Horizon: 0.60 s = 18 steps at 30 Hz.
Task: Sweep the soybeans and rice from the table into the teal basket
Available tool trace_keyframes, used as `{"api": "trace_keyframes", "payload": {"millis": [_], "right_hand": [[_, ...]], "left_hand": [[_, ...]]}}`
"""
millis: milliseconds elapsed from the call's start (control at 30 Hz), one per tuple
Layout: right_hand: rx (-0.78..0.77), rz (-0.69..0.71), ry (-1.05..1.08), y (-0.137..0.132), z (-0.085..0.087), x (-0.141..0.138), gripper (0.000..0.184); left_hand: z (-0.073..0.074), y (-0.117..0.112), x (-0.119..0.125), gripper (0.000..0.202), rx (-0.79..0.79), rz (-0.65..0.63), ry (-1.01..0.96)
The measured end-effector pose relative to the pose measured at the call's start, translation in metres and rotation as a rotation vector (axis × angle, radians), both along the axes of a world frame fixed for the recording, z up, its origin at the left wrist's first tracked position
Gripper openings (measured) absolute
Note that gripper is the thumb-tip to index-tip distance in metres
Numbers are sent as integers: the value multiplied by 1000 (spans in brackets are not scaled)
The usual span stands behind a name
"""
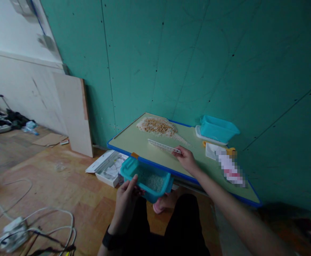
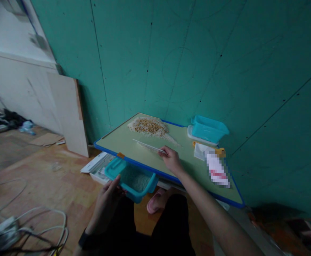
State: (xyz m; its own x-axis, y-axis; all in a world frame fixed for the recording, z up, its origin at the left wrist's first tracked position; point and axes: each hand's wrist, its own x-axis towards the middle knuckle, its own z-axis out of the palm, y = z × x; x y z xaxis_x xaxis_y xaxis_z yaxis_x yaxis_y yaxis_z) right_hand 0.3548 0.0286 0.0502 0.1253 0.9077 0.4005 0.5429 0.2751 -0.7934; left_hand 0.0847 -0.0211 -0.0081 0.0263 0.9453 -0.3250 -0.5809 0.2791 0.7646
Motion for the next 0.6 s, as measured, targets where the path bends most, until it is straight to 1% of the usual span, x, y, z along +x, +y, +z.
{"api": "trace_keyframes", "payload": {"millis": [267,400,500,600], "right_hand": [[-18,20,1,-10,5,-19,30],[-17,15,-3,-12,3,-26,29],[-4,-6,28,-9,1,-27,29],[22,-57,112,-7,1,-20,33]], "left_hand": [[-9,-5,3,46,57,-57,-6],[-11,-6,5,46,80,-26,-16],[-11,-6,6,46,90,-18,-22],[-8,-7,6,46,85,-21,-9]]}}
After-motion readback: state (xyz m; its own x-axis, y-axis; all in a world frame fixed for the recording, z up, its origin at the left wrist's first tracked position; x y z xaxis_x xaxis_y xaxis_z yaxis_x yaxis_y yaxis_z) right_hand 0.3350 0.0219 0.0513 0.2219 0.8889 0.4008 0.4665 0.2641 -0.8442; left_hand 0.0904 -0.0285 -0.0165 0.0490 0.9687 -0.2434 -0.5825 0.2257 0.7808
